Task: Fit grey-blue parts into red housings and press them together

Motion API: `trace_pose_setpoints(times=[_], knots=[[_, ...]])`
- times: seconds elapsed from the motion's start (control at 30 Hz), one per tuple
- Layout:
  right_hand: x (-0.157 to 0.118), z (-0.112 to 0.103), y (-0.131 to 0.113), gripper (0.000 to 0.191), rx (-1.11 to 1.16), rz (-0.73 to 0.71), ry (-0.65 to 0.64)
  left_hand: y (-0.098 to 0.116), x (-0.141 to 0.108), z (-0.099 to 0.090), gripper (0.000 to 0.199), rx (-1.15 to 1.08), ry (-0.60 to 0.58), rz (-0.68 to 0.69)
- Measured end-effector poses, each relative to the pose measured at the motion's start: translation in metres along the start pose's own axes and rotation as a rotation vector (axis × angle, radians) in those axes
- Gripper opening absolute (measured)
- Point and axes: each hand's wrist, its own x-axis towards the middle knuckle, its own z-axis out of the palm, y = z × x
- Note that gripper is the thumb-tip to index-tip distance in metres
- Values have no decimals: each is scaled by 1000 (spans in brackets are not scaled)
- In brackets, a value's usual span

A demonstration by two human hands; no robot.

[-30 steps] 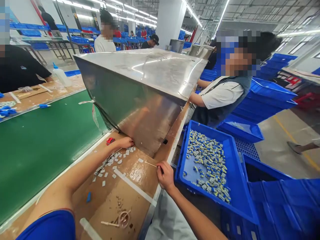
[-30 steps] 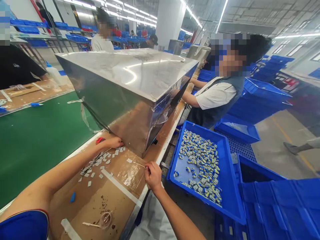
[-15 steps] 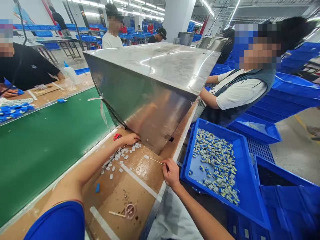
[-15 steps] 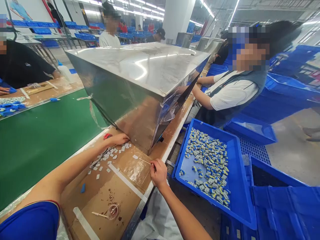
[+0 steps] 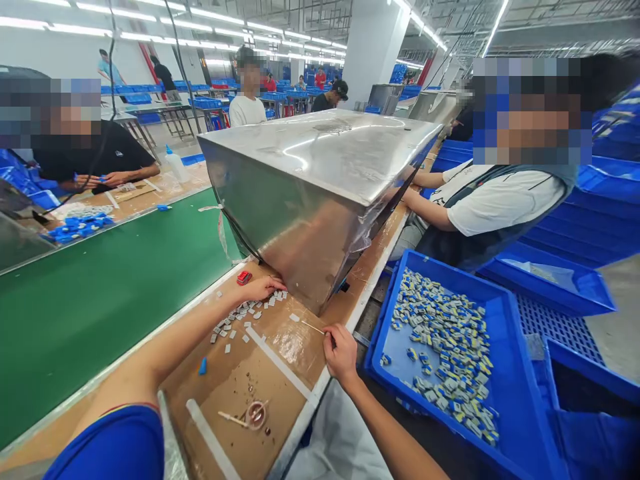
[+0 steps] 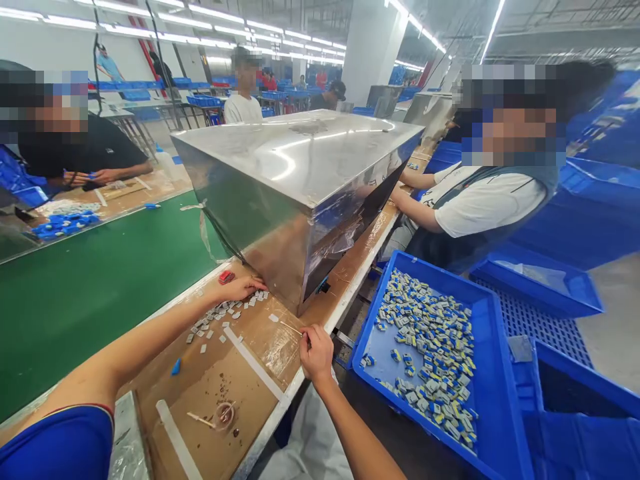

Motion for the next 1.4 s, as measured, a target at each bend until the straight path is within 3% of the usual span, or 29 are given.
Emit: trace_pose_setpoints(times=[0.27,0.53,0.67,0.83,1.03,1.23,1.4], knots=[[-3,5,3,23,18,32,3,7,-25,8,50,36,34,-104],[-4,5,4,23,46,18,5,41,-53,-6,37,40,-79,-117],[-4,5,5,23,57,14,4,53,-53,-10,37,102,-44,-113],[-4,7,4,23,46,29,9,57,-38,5,46,197,-64,-69],[-4,7,4,22,35,45,5,46,-36,-6,31,202,-130,-46],[-3,4,1,23,46,14,17,12,-15,-21,36,256,74,-213],[0,3,-4,24,5,-4,56,-2,9,-8,35,328,134,-208]])
